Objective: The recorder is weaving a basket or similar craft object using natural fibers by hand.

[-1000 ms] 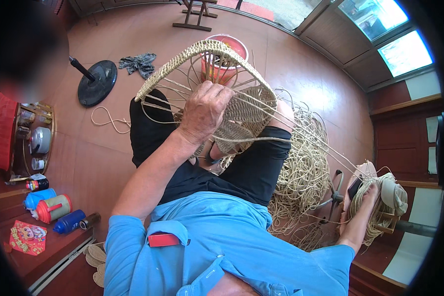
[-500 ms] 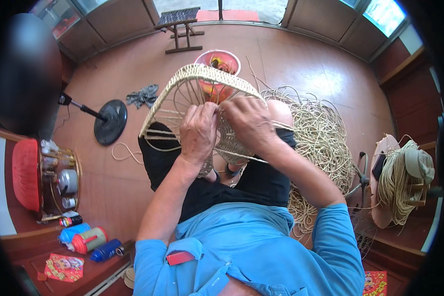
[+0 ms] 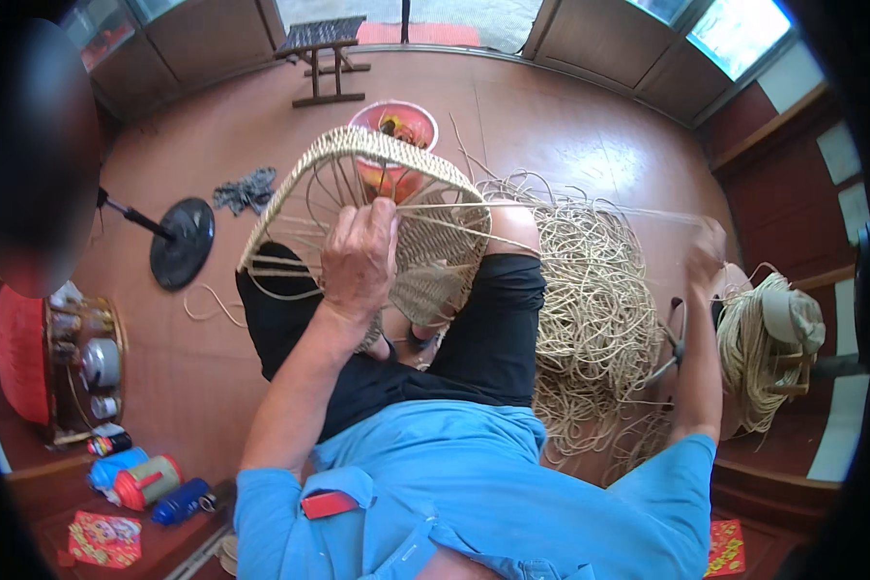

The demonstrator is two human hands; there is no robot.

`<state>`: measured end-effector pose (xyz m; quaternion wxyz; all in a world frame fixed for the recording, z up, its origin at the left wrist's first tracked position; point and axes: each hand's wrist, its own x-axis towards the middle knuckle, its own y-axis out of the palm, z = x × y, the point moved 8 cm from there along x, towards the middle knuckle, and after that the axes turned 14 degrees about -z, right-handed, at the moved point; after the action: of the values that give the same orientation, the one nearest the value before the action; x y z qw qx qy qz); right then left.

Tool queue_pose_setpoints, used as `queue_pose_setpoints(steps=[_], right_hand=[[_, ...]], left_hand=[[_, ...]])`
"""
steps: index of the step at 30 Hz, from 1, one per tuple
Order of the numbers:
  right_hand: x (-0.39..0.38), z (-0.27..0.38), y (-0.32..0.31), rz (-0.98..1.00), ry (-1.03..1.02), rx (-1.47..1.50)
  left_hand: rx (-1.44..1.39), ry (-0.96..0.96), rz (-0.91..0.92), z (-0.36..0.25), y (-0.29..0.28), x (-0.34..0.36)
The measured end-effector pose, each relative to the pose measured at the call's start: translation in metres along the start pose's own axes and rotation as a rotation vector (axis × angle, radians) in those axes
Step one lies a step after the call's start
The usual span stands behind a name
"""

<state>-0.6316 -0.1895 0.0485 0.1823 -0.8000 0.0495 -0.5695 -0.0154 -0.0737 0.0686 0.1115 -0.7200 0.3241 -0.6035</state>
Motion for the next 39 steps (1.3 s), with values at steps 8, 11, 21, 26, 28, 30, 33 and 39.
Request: queue_pose_setpoints(steps=[8,11,21,26,28,30,33,39], right_hand=[[-0.316,-0.325,-0.245,0.181,1.070,0.160],[-0.394,-0.302,-0.210,0.340,1.550,0.297],[-0.385,-0.046,-0.188,0.600,1.635,0.266],[-0.115,0.115,-0.071,0.609,0.569,0.123],[-0.007,0.204,-0.057,0.450,0.644,0.405],[0.050,0.278,-0.050,0.311,0.646,0.690],[0.107,0.373,-0.045,0.255,0.619,0.962],[0.152,0.480,-0.033,0.139,0.470,1.010]], left_hand=[[-0.005,0.082,-0.040,-0.021,0.019,0.018],[0.128,-0.011,-0.046,0.009,0.005,-0.002],[-0.197,-0.112,-0.024,-0.005,0.016,0.021],[-0.320,-0.331,-0.083,0.014,0.009,0.002],[-0.375,-0.349,-0.118,0.016,0.010,-0.005],[-0.914,-0.767,-0.078,0.035,0.026,-0.021],[-1.198,-1.020,0.036,0.046,0.013,-0.027],[-1.149,-1.138,0.092,0.071,-0.044,-0.046]])
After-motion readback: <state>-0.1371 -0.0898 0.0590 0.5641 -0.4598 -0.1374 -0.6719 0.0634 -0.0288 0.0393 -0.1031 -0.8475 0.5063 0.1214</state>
